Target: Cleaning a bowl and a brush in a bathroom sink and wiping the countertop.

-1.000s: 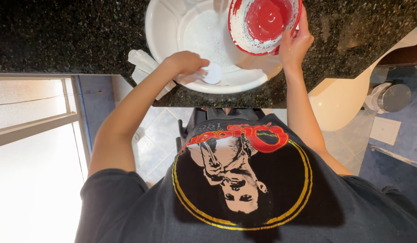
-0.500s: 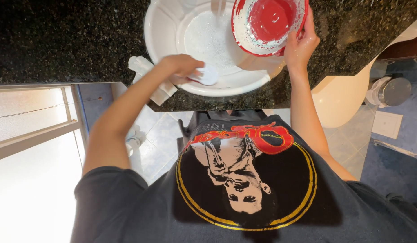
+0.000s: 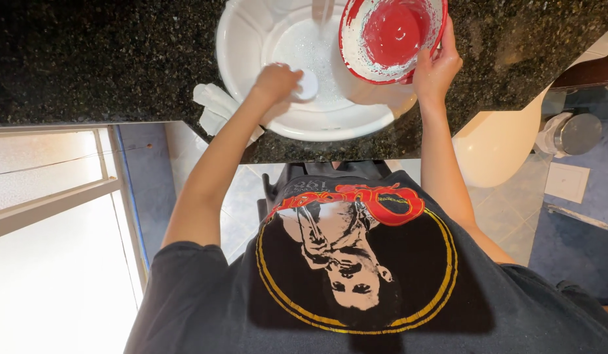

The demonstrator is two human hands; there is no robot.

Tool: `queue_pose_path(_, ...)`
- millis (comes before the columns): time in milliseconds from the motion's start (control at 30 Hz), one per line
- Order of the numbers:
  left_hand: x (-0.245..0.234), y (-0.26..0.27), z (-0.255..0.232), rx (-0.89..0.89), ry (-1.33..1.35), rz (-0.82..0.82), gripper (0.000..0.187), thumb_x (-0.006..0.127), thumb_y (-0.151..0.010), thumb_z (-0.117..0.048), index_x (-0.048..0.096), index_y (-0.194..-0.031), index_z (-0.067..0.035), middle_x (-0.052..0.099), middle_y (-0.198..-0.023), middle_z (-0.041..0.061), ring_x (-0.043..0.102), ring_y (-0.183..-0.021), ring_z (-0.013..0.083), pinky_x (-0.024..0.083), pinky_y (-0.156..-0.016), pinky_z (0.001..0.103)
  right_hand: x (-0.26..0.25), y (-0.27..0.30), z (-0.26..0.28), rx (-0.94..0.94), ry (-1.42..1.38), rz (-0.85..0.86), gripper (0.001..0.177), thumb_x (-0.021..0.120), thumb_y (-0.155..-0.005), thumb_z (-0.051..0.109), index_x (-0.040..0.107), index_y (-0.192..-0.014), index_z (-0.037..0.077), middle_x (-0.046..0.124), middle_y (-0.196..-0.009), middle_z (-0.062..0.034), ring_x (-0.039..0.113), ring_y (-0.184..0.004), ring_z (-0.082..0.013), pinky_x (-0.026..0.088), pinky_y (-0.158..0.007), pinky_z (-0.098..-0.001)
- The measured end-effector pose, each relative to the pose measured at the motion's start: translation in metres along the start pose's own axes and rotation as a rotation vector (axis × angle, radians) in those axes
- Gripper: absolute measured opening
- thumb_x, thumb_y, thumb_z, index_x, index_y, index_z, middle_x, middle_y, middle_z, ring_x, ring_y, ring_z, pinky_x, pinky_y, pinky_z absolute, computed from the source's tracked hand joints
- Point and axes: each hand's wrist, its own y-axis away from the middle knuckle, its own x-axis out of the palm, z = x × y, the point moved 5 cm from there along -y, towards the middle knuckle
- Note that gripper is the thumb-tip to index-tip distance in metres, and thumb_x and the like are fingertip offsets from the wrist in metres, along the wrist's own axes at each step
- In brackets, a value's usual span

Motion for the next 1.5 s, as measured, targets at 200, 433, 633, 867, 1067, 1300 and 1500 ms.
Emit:
queue_pose_path(200,-0.054,0.067,0.022,-0.308,0.388,-0.245,0.033,0.054,-0.108,-0.03,0.062,-0.132,-0.01,0.069,-0.103,0.017,0.069,-0.084,0.0274,0.057,-0.08,0.042,0.03,0.002,-0.046,0.171,0.077,0.024,0.07,0.051,-0.083,-0.02,0.047,-0.149,0.001,0.081,-0.107,-0.0213,0.07,-0.059,-0.0124,0.061,-0.048,-0.0204)
queue_pose_path(433,-0.077,0.114,0.008,-0.645,1.262,-0.746,0.022,0.044,-0.106,-0.025,0.056,-0.12,-0.012,0.07,-0.11,0.012,0.067,-0.099,0.0246,0.053,-0.085,0.041,0.119,0.005,-0.084,1.029,-0.227,0.141,0.067,0.045,-0.099,-0.006,0.031,-0.161,0.015,0.07,-0.105,-0.0153,0.071,-0.053,-0.0112,0.07,-0.043,-0.0149)
queue_pose_path(633,-0.063,0.124,0.014,-0.768,1.582,-0.89,0.037,0.046,-0.103,-0.029,0.056,-0.133,-0.01,0.062,-0.111,0.008,0.059,-0.1,0.02,0.055,-0.074,0.032,0.146,0.015,-0.069,1.06,-0.545,0.126,0.071,0.044,-0.094,-0.004,0.033,-0.159,0.022,0.074,-0.11,-0.0186,0.077,-0.063,-0.0195,0.072,-0.054,-0.0254)
queue_pose_path(867,-0.062,0.143,0.02,-0.803,1.607,-0.906,0.039,0.049,-0.103,-0.027,0.057,-0.137,-0.009,0.061,-0.097,0.002,0.054,-0.088,0.0115,0.049,-0.069,0.027,0.142,0.004,-0.061,1.042,-0.666,0.074,0.074,0.046,-0.092,-0.006,0.034,-0.16,0.02,0.075,-0.112,-0.0205,0.077,-0.066,-0.0222,0.071,-0.055,-0.0286)
queue_pose_path(1067,-0.063,0.146,0.016,-0.801,1.567,-0.899,0.031,0.049,-0.104,-0.028,0.061,-0.126,-0.009,0.059,-0.087,0.0,0.055,-0.083,0.0106,0.049,-0.069,0.028,0.142,0.0,-0.064,1.049,-0.64,0.066,0.071,0.044,-0.093,-0.005,0.036,-0.159,0.02,0.074,-0.111,-0.02,0.077,-0.064,-0.0213,0.071,-0.054,-0.0273)
queue_pose_path(1300,-0.073,0.149,0.006,-0.84,1.547,-0.875,0.036,0.05,-0.104,-0.03,0.06,-0.129,-0.008,0.06,-0.087,0.001,0.059,-0.082,0.0124,0.054,-0.068,0.027,0.138,0.001,-0.054,1.063,-0.626,0.104,0.074,0.043,-0.094,-0.006,0.029,-0.162,0.02,0.074,-0.107,-0.0188,0.075,-0.061,-0.0178,0.071,-0.056,-0.0255)
queue_pose_path(1500,-0.07,0.148,0.002,-0.832,1.567,-0.854,0.03,0.052,-0.104,-0.03,0.064,-0.123,-0.01,0.059,-0.082,-0.001,0.056,-0.079,0.0093,0.05,-0.065,0.025,0.133,-0.002,-0.052,1.033,-0.63,0.109,0.072,0.043,-0.094,-0.006,0.033,-0.161,0.019,0.075,-0.097,-0.0181,0.073,-0.056,-0.0171,0.07,-0.054,-0.0262)
